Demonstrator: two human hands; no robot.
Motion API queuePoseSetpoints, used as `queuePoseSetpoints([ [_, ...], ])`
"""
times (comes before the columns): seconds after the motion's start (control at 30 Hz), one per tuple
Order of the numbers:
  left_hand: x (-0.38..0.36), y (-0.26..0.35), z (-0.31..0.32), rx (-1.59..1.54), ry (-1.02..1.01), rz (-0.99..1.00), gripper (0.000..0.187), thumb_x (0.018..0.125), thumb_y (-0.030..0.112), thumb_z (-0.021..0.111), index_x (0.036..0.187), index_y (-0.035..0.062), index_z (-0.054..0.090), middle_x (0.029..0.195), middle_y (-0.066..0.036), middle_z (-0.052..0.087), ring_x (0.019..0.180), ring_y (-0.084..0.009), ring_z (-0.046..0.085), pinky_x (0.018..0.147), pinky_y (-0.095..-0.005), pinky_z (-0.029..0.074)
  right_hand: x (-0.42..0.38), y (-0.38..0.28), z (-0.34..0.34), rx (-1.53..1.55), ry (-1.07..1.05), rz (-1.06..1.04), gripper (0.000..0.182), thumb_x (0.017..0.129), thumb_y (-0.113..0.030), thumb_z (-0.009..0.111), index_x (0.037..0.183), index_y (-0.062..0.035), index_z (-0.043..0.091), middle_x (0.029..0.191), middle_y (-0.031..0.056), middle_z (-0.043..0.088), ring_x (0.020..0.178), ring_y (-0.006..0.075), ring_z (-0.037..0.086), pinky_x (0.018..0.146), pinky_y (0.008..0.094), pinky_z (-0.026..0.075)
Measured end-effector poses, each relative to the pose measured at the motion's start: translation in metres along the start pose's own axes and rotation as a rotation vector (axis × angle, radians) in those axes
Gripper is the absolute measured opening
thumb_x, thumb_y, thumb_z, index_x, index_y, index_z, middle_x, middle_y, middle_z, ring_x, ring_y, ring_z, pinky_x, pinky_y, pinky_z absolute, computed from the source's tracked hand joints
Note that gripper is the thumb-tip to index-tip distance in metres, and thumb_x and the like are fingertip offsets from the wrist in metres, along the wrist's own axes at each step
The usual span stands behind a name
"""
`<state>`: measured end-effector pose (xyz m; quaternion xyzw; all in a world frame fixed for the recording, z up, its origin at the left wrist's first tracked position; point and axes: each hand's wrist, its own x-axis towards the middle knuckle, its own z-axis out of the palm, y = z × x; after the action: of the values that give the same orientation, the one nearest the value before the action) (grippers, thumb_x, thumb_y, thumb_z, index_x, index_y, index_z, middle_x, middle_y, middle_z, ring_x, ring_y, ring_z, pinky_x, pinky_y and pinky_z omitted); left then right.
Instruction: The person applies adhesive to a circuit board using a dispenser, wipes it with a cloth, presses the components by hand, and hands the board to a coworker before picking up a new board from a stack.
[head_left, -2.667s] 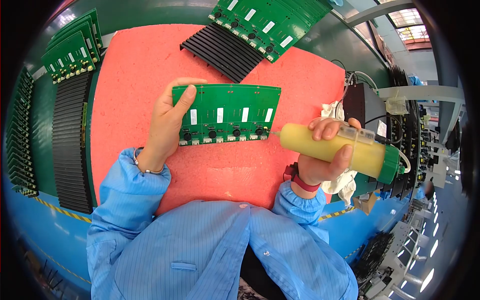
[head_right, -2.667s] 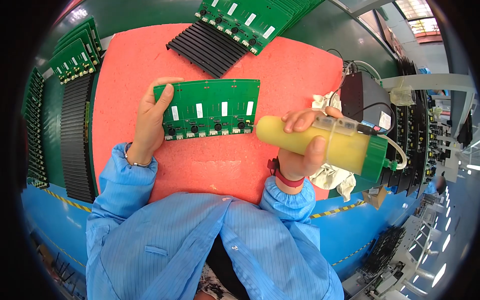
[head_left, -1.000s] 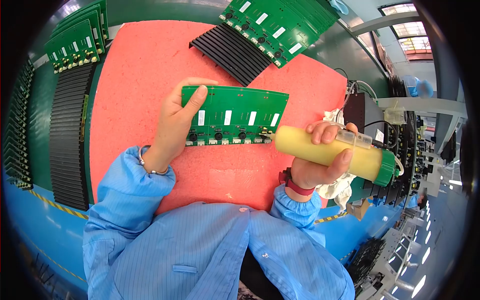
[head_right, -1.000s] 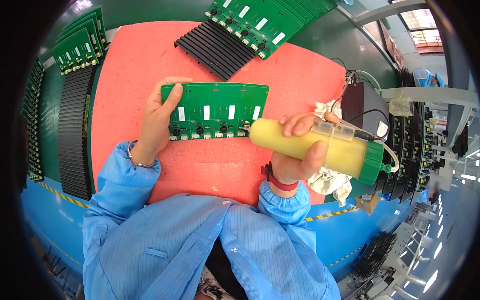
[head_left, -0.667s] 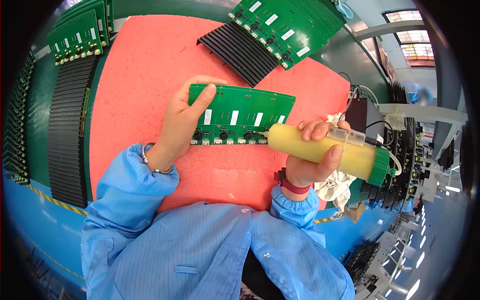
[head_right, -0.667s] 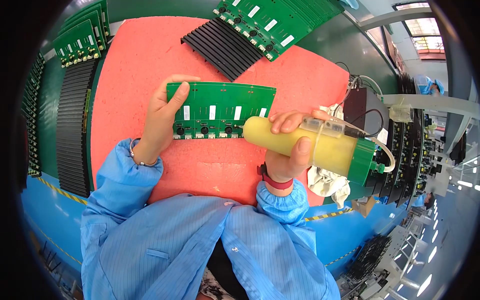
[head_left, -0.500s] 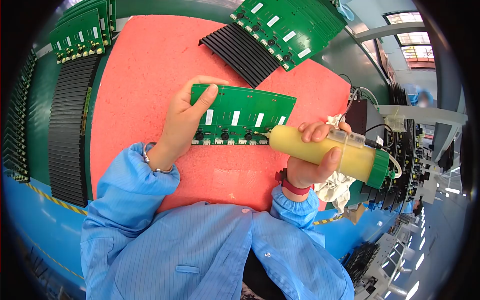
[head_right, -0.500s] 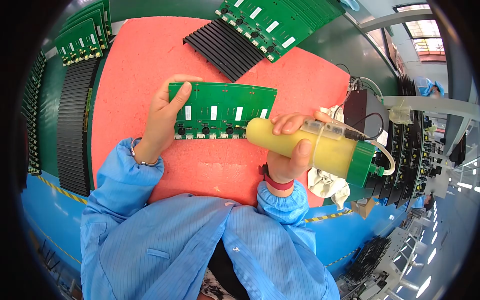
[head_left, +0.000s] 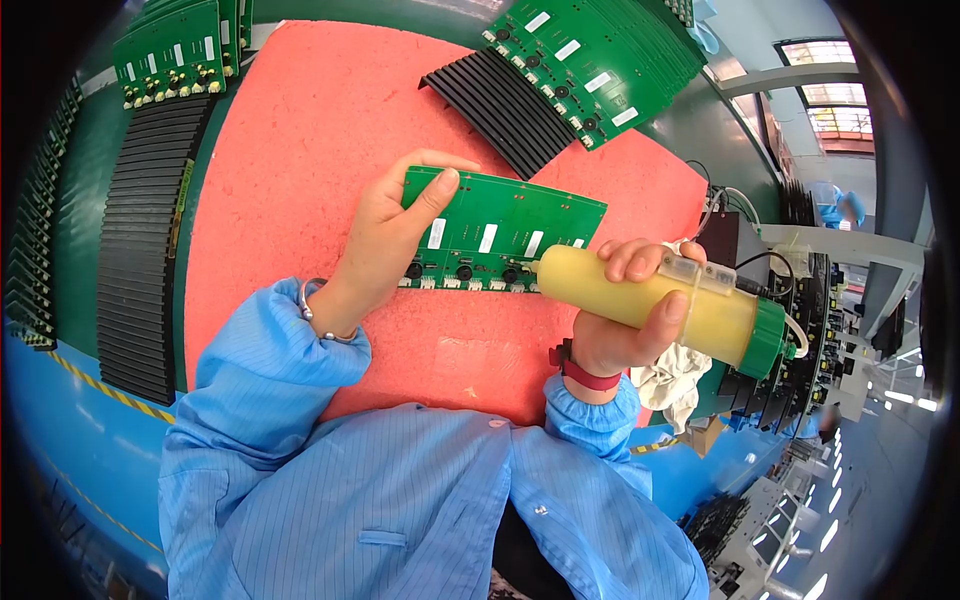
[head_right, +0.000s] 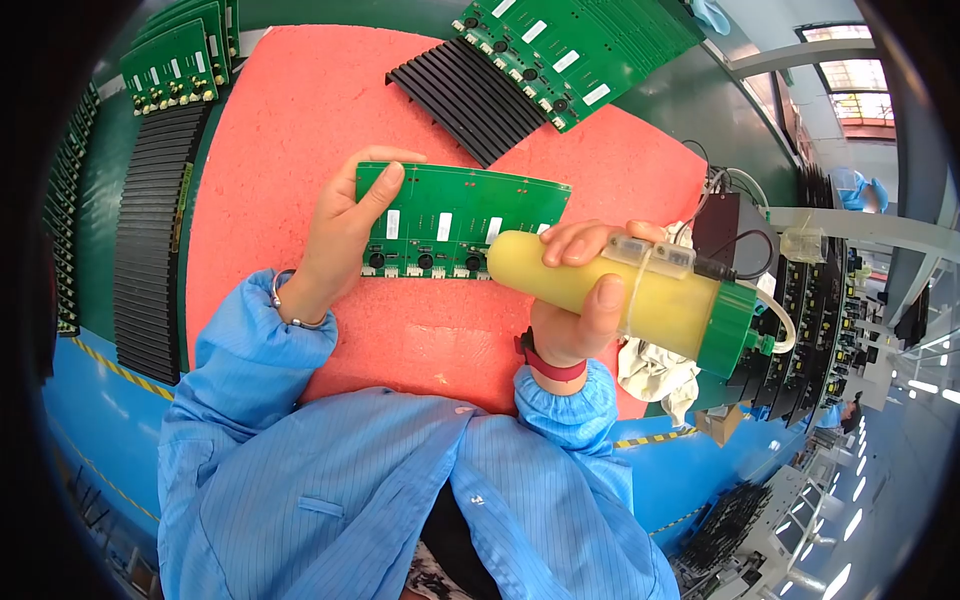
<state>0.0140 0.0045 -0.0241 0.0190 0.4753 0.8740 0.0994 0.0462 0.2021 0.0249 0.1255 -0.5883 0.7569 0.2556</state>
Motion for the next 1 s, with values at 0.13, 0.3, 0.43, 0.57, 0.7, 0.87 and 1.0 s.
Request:
queuePoseSetpoints([
  [0.13, 0.000, 0.000, 0.001, -0.001, 0.008, -0.002, 0.023, 0.101, 0.021, 0.052, 0.114, 0.0037, 0.059, 0.098, -0.005, 0.066, 0.087, -0.0083, 0.064, 0.075, -0.0231, 0.053, -0.001, 0.003, -0.002, 0.035, 0.029, -0.040, 0.051, 0.090, -0.036, 0.058, 0.127, -0.0068, 0.038, 0.082, 0.0074, 0.055, 0.071, 0.0185, 0.053, 0.072, 0.0381, 0.047],
  [0.3, 0.001, -0.001, 0.000, 0.011, 0.012, 0.015, 0.022, 0.101, 0.021, 0.053, 0.113, 0.0038, 0.060, 0.098, -0.004, 0.066, 0.086, -0.0078, 0.063, 0.075, -0.0228, 0.052, -0.003, -0.004, -0.004, 0.045, 0.071, 0.018, 0.050, 0.091, -0.040, 0.056, 0.126, -0.0098, 0.040, 0.082, 0.0039, 0.051, 0.073, 0.0159, 0.050, 0.077, 0.0375, 0.044],
  [0.43, 0.000, -0.002, 0.001, 0.007, 0.025, 0.016, 0.022, 0.100, 0.021, 0.053, 0.112, 0.0040, 0.060, 0.097, -0.004, 0.066, 0.086, -0.0075, 0.063, 0.075, -0.0226, 0.052, -0.006, -0.004, -0.003, 0.035, 0.056, 0.015, 0.049, 0.091, -0.040, 0.056, 0.126, -0.0100, 0.040, 0.082, 0.0038, 0.051, 0.073, 0.0158, 0.050, 0.077, 0.0374, 0.044],
  [0.57, -0.001, 0.000, 0.002, -0.005, 0.023, 0.006, 0.022, 0.100, 0.021, 0.053, 0.112, 0.0043, 0.060, 0.097, -0.004, 0.066, 0.086, -0.0073, 0.063, 0.074, -0.0225, 0.052, -0.008, 0.001, -0.003, 0.003, -0.003, -0.001, 0.048, 0.091, -0.039, 0.055, 0.126, -0.0098, 0.040, 0.083, 0.0038, 0.052, 0.074, 0.0159, 0.051, 0.077, 0.0377, 0.044],
  [0.7, 0.000, -0.001, 0.001, 0.002, 0.016, 0.011, 0.022, 0.101, 0.022, 0.053, 0.112, 0.0043, 0.060, 0.097, -0.004, 0.066, 0.086, -0.0073, 0.063, 0.074, -0.0224, 0.052, -0.008, 0.001, -0.002, -0.010, -0.009, -0.001, 0.048, 0.091, -0.039, 0.055, 0.126, -0.0095, 0.039, 0.084, 0.0038, 0.052, 0.074, 0.0160, 0.051, 0.077, 0.0379, 0.044],
  [0.87, 0.000, 0.000, 0.002, -0.006, 0.024, 0.005, 0.023, 0.101, 0.022, 0.052, 0.112, 0.0039, 0.060, 0.097, -0.004, 0.066, 0.086, -0.0075, 0.063, 0.074, -0.0228, 0.052, -0.009, 0.000, -0.002, -0.032, 0.025, -0.019, 0.049, 0.091, -0.039, 0.055, 0.126, -0.0095, 0.039, 0.083, 0.0034, 0.052, 0.074, 0.0158, 0.051, 0.077, 0.0380, 0.044],
  [1.0, -0.001, 0.001, 0.004, -0.005, 0.026, 0.008, 0.022, 0.101, 0.022, 0.052, 0.112, 0.0037, 0.060, 0.097, -0.004, 0.066, 0.085, -0.0077, 0.063, 0.074, -0.0233, 0.052, -0.009, -0.003, -0.005, 0.021, 0.053, 0.014, 0.050, 0.090, -0.041, 0.056, 0.126, -0.0095, 0.039, 0.082, 0.0029, 0.051, 0.073, 0.0153, 0.050, 0.076, 0.0372, 0.044],
])
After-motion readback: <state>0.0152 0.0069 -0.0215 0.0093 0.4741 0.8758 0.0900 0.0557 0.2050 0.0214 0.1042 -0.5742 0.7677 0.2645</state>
